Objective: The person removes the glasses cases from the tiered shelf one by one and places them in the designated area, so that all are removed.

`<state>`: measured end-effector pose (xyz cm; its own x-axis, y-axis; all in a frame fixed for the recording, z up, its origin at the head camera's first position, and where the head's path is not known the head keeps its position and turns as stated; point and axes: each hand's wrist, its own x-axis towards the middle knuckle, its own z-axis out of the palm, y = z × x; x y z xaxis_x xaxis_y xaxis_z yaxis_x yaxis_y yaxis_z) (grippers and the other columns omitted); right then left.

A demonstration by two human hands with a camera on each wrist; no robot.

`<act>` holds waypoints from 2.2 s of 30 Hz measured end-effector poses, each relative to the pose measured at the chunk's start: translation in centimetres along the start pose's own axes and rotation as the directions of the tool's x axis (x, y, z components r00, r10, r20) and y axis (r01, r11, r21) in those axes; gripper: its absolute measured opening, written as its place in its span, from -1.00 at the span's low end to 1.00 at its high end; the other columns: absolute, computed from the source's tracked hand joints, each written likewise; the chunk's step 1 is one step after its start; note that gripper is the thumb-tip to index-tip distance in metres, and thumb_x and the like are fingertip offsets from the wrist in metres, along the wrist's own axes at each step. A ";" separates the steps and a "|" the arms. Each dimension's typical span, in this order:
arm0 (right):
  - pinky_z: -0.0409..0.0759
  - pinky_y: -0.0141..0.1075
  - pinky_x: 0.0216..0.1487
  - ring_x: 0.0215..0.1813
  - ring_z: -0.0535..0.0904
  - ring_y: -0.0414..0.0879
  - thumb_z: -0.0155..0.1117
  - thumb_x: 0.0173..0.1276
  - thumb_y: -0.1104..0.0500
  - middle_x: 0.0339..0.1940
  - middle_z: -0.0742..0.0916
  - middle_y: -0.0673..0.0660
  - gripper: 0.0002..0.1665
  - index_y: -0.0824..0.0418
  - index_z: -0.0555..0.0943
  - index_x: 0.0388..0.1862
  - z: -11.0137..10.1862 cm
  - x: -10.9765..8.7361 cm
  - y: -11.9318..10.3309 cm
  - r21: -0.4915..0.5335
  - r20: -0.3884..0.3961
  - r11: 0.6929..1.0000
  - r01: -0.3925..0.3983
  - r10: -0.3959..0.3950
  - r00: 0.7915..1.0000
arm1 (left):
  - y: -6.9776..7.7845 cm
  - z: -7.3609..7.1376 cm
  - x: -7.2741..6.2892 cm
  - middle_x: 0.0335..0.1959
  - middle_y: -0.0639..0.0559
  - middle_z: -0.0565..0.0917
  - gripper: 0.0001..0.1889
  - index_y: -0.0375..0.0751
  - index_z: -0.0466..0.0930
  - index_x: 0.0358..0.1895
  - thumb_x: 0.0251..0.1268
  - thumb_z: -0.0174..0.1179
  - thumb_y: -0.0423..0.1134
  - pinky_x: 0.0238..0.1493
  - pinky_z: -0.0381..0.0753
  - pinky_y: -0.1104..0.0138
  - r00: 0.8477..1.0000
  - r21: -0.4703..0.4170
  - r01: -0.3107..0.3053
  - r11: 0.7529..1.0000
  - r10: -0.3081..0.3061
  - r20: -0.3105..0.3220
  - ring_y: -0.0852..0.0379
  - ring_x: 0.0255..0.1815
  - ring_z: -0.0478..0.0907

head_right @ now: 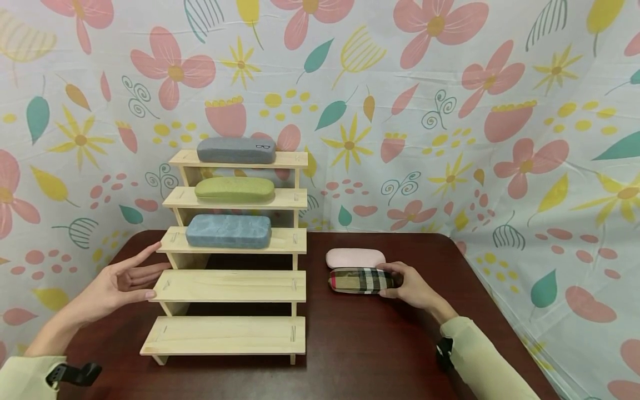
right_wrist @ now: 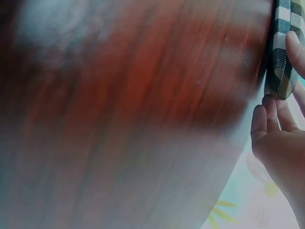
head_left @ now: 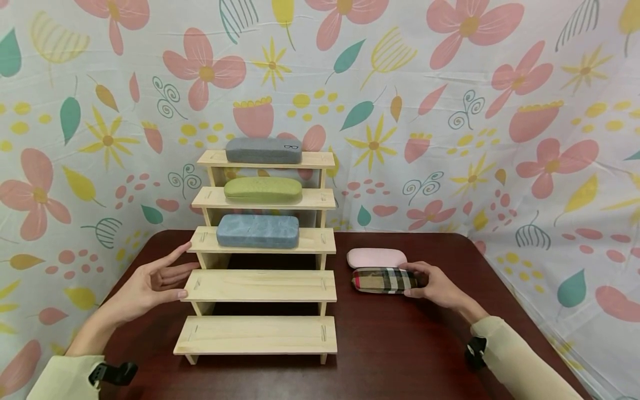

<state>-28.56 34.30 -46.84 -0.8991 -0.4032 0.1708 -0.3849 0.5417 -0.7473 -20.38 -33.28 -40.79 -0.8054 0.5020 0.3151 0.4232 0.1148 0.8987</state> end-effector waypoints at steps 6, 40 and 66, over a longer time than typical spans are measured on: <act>0.61 -0.09 -0.04 0.00 0.54 0.12 0.65 0.24 0.27 0.23 0.62 0.31 -0.25 0.34 0.59 0.40 0.0 -0.1 0.0 -0.008 -0.002 1.000 0.005 -0.005 1.000 | -0.1 0.0 0.0 0.45 0.03 0.54 -0.01 -0.22 -0.10 0.74 0.36 0.23 -0.70 0.01 0.76 0.16 1.000 -0.005 -0.011 1.000 0.011 0.000 0.19 0.42 0.50; 0.64 0.12 0.08 0.20 0.60 0.15 0.68 0.25 0.13 0.26 0.65 0.15 -0.24 0.25 0.61 0.40 -0.6 -1.8 -7.4 -0.280 -0.026 0.955 0.094 -0.105 0.994 | -0.1 -0.1 -0.1 0.48 0.03 0.51 -0.01 -0.23 -0.10 0.74 0.36 0.22 -0.71 -0.01 0.77 0.16 1.000 0.001 -0.028 1.000 0.028 0.004 0.17 0.43 0.50; 0.63 -0.21 0.03 -0.02 0.63 -0.19 0.70 0.20 0.17 0.00 0.76 -0.15 -0.46 0.07 0.74 0.17 3.0 2.5 -22.0 -0.188 -0.024 0.921 0.341 -0.351 0.936 | -0.2 0.0 0.0 0.46 0.01 0.53 -0.01 -0.24 -0.10 0.74 0.35 0.23 -0.71 0.00 0.76 0.18 0.999 0.008 -0.035 0.999 0.035 0.011 0.18 0.43 0.50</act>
<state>-21.71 19.20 -31.93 -0.7114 -0.5499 0.4376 -0.7001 0.5003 -0.5094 -20.47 -33.33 -40.97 -0.7856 0.5149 0.3430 0.4544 0.1038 0.8848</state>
